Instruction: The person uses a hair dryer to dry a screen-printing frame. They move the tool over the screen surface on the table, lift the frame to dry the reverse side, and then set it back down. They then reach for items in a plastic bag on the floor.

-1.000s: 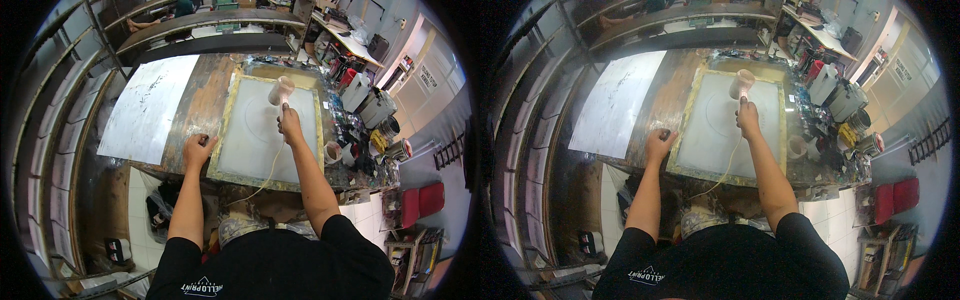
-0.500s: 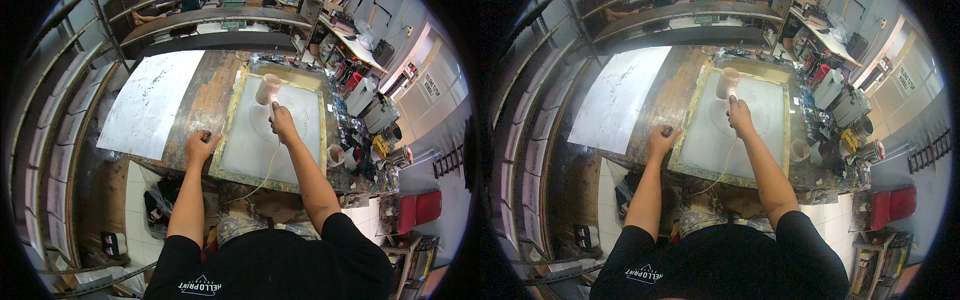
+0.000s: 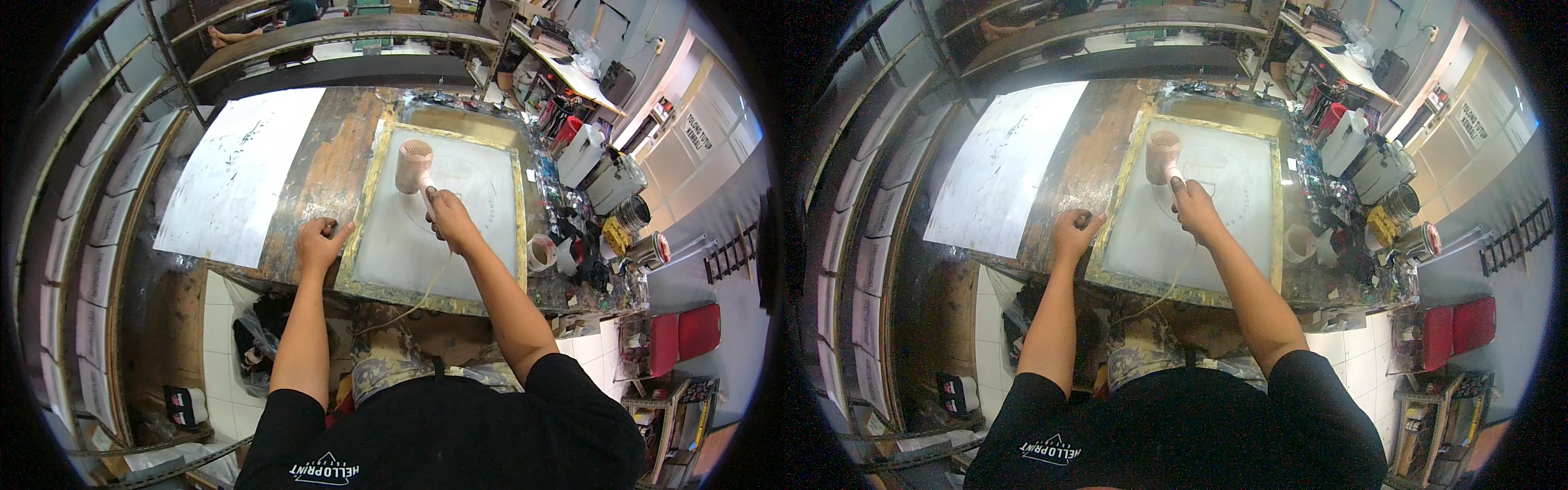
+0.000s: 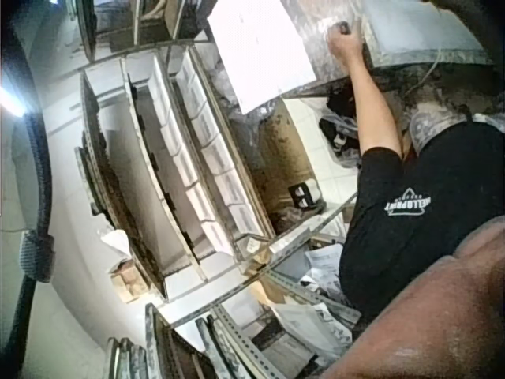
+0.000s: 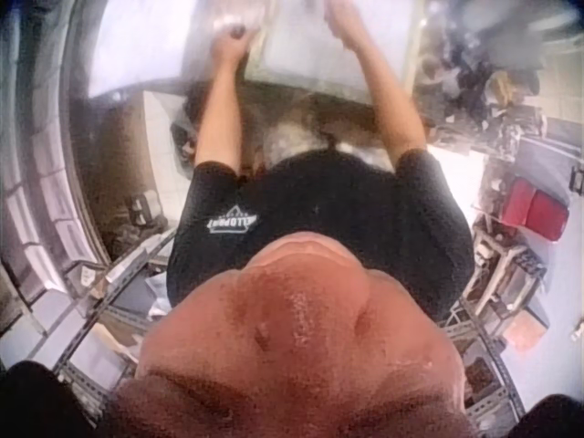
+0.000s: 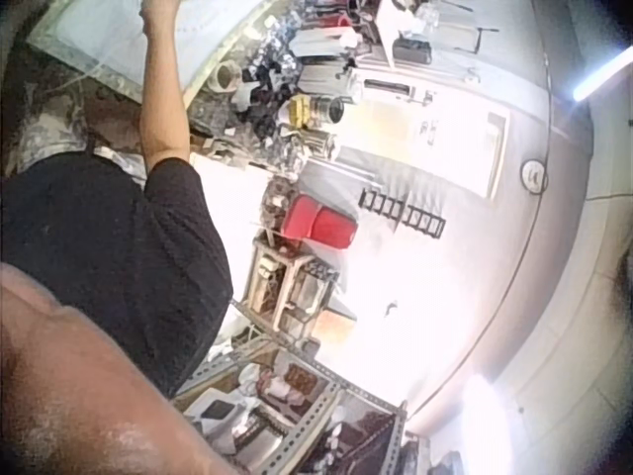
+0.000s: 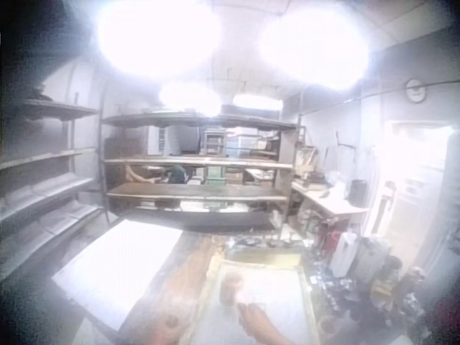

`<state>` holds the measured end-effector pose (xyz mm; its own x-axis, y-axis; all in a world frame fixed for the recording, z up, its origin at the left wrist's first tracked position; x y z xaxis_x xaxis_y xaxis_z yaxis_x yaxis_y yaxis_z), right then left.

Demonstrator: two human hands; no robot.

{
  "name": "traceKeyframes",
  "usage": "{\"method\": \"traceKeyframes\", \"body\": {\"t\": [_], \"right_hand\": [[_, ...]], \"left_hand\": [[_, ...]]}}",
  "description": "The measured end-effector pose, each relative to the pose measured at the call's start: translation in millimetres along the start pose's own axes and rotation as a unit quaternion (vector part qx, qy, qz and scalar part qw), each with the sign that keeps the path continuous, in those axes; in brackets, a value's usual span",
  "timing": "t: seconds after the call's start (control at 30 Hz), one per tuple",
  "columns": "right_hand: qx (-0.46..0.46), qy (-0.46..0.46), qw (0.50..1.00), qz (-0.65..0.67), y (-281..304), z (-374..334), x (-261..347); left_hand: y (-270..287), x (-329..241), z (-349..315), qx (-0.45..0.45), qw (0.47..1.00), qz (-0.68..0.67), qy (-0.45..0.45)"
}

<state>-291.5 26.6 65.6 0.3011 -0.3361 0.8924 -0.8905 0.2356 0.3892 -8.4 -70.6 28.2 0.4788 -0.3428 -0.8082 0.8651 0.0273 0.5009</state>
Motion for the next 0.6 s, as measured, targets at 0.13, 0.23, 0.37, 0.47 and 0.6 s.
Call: {"method": "traceKeyframes", "body": {"t": [0.13, 0.23, 0.37, 0.47, 0.6], "right_hand": [[-0.016, 0.015, 1.000, -0.004, -2, 6, 6], [-0.059, 0.038, 0.997, -0.016, -8, 41, 18], [-0.151, 0.061, 0.984, -0.068, -12, 110, 20], [-0.230, 0.037, 0.970, -0.075, 33, 146, 4], [-0.270, -0.008, 0.962, -0.032, 82, 149, -17]], "left_hand": [[-3, 0, 0, 0.012, 1.000, -0.017, 0.017], [1, -2, -1, 0.004, 1.000, -0.014, 0.005], [7, 3, 0, 0.004, 1.000, 0.014, 0.010], [-8, -7, 5, 0.008, 1.000, 0.000, -0.002], [-5, 0, 2, -0.005, 0.999, -0.024, 0.023]]}}
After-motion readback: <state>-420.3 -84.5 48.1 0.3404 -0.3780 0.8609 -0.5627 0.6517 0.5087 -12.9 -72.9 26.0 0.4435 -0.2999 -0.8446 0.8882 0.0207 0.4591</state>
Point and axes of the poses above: each hand's wrist, its own z-axis towards the middle knuckle, its own y-axis out of the back of the hand, x = y × z, the point moved 8 cm from there along z, towards the middle knuckle, and after that the axes turned 14 degrees about -z, right-handed, at the moved point
